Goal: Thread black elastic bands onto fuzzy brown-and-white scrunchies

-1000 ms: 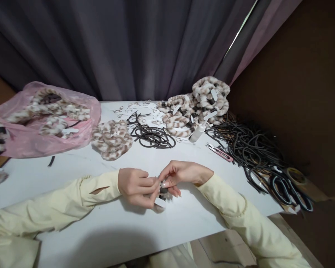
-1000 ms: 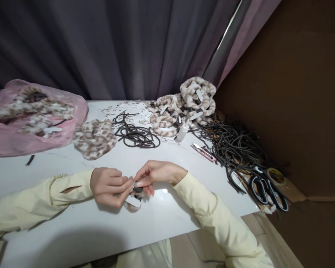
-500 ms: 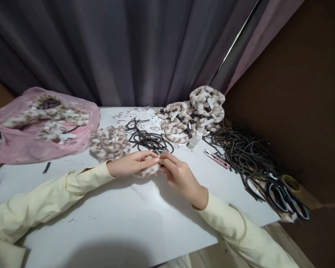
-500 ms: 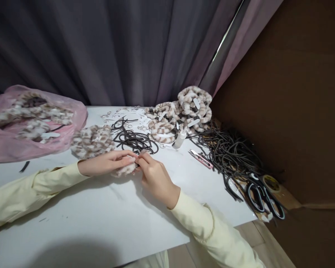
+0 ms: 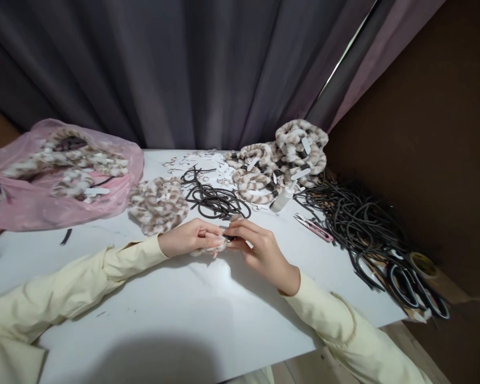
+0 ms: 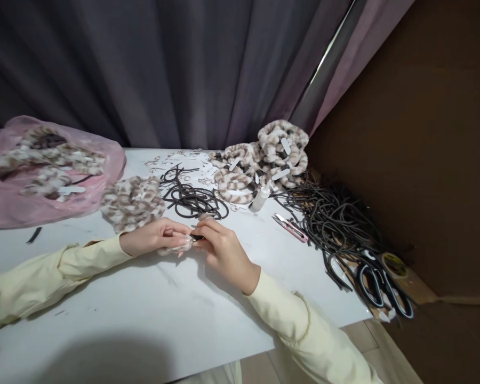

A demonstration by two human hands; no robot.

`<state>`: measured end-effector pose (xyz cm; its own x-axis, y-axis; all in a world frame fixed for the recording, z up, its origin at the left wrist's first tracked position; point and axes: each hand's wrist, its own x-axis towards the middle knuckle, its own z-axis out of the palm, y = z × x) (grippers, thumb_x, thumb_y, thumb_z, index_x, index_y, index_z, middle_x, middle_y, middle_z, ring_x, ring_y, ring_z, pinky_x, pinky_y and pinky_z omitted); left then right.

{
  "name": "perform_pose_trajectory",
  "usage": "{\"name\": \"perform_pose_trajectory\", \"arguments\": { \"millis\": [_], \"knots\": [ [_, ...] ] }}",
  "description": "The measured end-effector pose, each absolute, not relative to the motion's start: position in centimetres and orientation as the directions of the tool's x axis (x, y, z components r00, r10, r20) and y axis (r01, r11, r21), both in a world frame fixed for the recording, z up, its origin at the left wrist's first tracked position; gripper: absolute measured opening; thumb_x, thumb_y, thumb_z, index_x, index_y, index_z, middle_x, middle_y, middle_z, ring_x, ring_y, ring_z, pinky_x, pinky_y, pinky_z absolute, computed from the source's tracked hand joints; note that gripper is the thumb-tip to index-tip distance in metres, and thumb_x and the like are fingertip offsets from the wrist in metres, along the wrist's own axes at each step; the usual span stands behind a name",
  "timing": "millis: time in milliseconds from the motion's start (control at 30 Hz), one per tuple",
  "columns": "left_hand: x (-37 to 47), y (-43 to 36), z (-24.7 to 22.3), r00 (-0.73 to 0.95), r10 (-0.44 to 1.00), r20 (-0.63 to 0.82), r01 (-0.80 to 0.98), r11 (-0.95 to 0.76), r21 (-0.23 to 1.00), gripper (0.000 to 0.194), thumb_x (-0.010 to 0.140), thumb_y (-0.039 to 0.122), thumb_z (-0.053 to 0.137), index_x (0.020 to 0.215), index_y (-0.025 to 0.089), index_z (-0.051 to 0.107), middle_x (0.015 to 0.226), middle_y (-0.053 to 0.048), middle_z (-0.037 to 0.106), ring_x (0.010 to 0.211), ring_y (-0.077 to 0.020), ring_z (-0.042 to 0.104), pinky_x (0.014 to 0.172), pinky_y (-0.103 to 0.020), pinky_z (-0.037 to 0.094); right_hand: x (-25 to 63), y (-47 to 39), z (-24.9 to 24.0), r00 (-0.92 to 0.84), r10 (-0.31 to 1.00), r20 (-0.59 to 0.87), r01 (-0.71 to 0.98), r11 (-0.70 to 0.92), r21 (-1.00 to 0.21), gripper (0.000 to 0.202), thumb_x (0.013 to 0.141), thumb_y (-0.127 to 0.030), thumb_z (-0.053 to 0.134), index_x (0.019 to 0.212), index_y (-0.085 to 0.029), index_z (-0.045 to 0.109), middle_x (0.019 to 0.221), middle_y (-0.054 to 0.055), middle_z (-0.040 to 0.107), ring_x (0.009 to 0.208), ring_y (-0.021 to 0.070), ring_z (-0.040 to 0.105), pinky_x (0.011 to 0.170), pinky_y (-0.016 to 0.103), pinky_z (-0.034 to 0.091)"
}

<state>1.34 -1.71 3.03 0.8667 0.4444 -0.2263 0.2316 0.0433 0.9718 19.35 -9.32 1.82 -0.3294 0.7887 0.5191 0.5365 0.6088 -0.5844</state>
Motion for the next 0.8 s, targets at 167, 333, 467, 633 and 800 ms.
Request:
{"name": "perform_pose_trajectory", "arguments": {
  "millis": [167, 333, 467, 633, 800],
  "knots": [
    [1.0, -1.2, 2.8, 0.871, 0.398, -0.289, 0.276, 0.089, 0.957, 0.03, 0.078, 0.039, 0.056, 0.078, 0.009, 0.062, 0.06, -0.001, 0.054, 0.044, -0.0046, 0.036, 0.041, -0.019, 0.023, 19.1, -9.7, 1.8, -0.362, 0.781, 0.509, 0.563, 0.618, -0.548, 0.024, 0.082, -0.005, 0.042, 0.099, -0.016, 0.053, 0.096, 0.01, 0.057, 0.093, 0.0179, 0.055, 0.077, 0.028, 0.048],
    [1.0, -0.9, 2.6, 0.857, 0.401, -0.323, 0.311, 0.097, 0.946, 0.034, 0.077, 0.042, 0.056, 0.083, 0.009, 0.062, 0.055, 0.002, 0.05, 0.044, -0.0049, 0.037, 0.042, -0.018, 0.025, 19.2, -9.9, 1.6, -0.419, 0.78, 0.466, 0.668, 0.612, -0.424, 0.039, 0.077, 0.002, 0.036, 0.107, -0.016, 0.051, 0.104, 0.011, 0.054, 0.091, 0.0173, 0.056, 0.072, 0.026, 0.049],
    [1.1, -1.3, 3.3, 0.816, 0.484, -0.317, 0.368, -0.012, 0.93, 0.038, 0.077, 0.045, 0.055, 0.086, 0.009, 0.065, 0.049, 0.005, 0.04, 0.042, -0.0048, 0.031, 0.039, -0.018, 0.021, 19.2, -9.8, 1.7, -0.431, 0.796, 0.426, 0.755, 0.576, -0.313, 0.034, 0.076, 0.001, 0.033, 0.099, -0.014, 0.053, 0.1, 0.011, 0.055, 0.085, 0.0174, 0.057, 0.066, 0.026, 0.049],
    [0.9, -1.8, 4.4, 0.834, 0.518, -0.189, 0.337, -0.207, 0.918, 0.036, 0.08, 0.04, 0.052, 0.074, 0.01, 0.07, 0.043, 0.006, 0.032, 0.041, -0.0043, 0.02, 0.039, -0.02, 0.015, 19.0, -10.0, 1.8, -0.456, 0.753, 0.475, 0.805, 0.577, -0.142, 0.028, 0.085, -0.005, 0.03, 0.099, -0.012, 0.053, 0.098, 0.012, 0.058, 0.08, 0.0182, 0.057, 0.061, 0.026, 0.047],
    [0.8, -2.1, 4.3, 0.835, 0.522, -0.175, 0.342, -0.242, 0.908, 0.04, 0.081, 0.037, 0.05, 0.053, 0.01, 0.06, 0.041, 0.005, 0.039, 0.041, -0.0043, 0.025, 0.04, -0.019, 0.019, 18.8, -10.1, 2.1, -0.478, 0.75, 0.456, 0.821, 0.567, -0.073, 0.025, 0.092, -0.016, 0.03, 0.098, -0.013, 0.054, 0.093, 0.01, 0.059, 0.076, 0.0171, 0.055, 0.057, 0.025, 0.043]
  ]
}}
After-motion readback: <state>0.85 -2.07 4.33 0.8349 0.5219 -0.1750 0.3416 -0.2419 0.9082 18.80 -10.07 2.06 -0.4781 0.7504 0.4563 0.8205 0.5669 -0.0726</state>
